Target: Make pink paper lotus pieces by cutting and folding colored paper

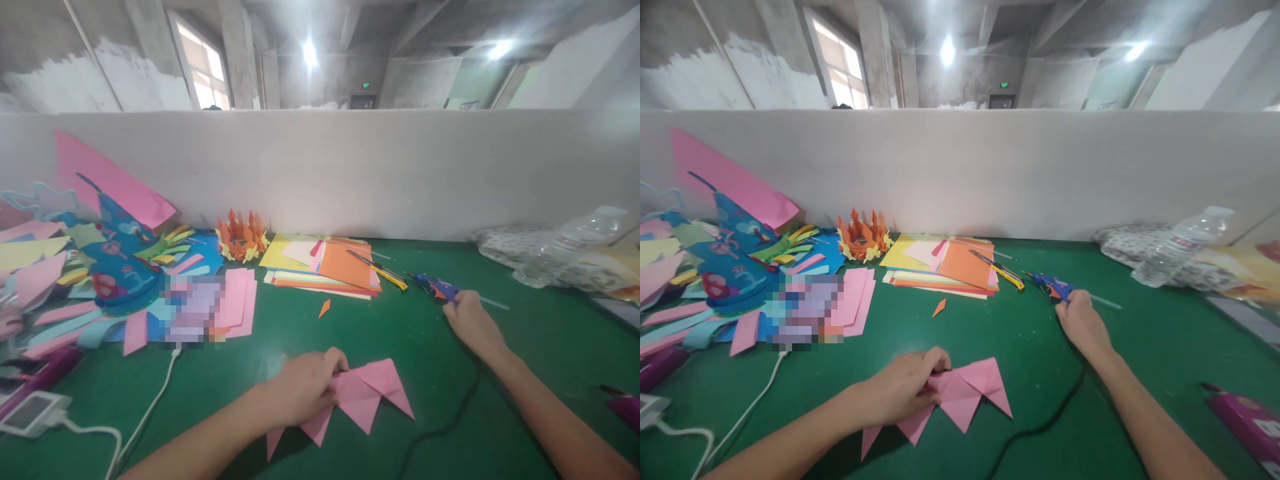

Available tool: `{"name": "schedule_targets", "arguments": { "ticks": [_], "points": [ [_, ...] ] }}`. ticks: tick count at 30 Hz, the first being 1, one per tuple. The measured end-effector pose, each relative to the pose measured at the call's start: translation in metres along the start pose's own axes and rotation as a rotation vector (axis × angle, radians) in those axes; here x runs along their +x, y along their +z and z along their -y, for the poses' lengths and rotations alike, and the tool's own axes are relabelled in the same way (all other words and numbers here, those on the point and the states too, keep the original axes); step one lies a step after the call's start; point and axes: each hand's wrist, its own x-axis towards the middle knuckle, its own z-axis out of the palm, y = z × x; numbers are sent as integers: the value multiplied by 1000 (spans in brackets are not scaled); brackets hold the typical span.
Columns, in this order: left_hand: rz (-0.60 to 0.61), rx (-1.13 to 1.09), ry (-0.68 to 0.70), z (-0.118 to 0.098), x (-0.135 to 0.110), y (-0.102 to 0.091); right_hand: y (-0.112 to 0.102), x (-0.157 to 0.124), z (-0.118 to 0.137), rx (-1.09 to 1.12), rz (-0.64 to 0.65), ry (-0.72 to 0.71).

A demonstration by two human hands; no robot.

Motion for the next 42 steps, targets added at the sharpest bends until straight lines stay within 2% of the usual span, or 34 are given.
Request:
{"name": "schedule_targets", "arguments": {
  "ticks": [4,7,8,10,12,14,15,16,18,21,27,31,36,42],
  "points": [
    [-20,-14,34,4,0,3,-2,1,5,-60,13,-48],
    [-36,-61,58,6,0,3,-21,-9,25,-99,-60,-143],
    [-38,-77,64,7,0,3,-30,-15,36,-42,-74,-212],
    [-41,-107,69,8,0,3,-50,-34,64,214,63,-408],
    [-49,-136,69,9,0,3,-67,-58,96,380,356,-662],
    [-66,-166,69,10,0,4,-78,-80,124,386,645,-847],
    [-75,-181,68,10,-1,5,-80,-89,137,346,746,-927],
    [-83,-199,66,10,-1,5,-81,-97,147,292,780,-974],
    [-95,-240,64,11,-2,6,-80,-105,161,171,800,-976],
    [-99,-275,65,13,-1,7,-76,-106,169,131,829,-931],
    [-58,-209,55,18,0,6,-59,-104,164,309,866,-971],
    [-20,-179,40,15,-1,2,-43,-107,159,484,934,-886],
    [-56,-215,23,11,-3,1,-32,-113,158,579,908,-861],
    [-97,-292,-29,12,-1,6,-30,-120,160,611,900,-820]
  ]
}}
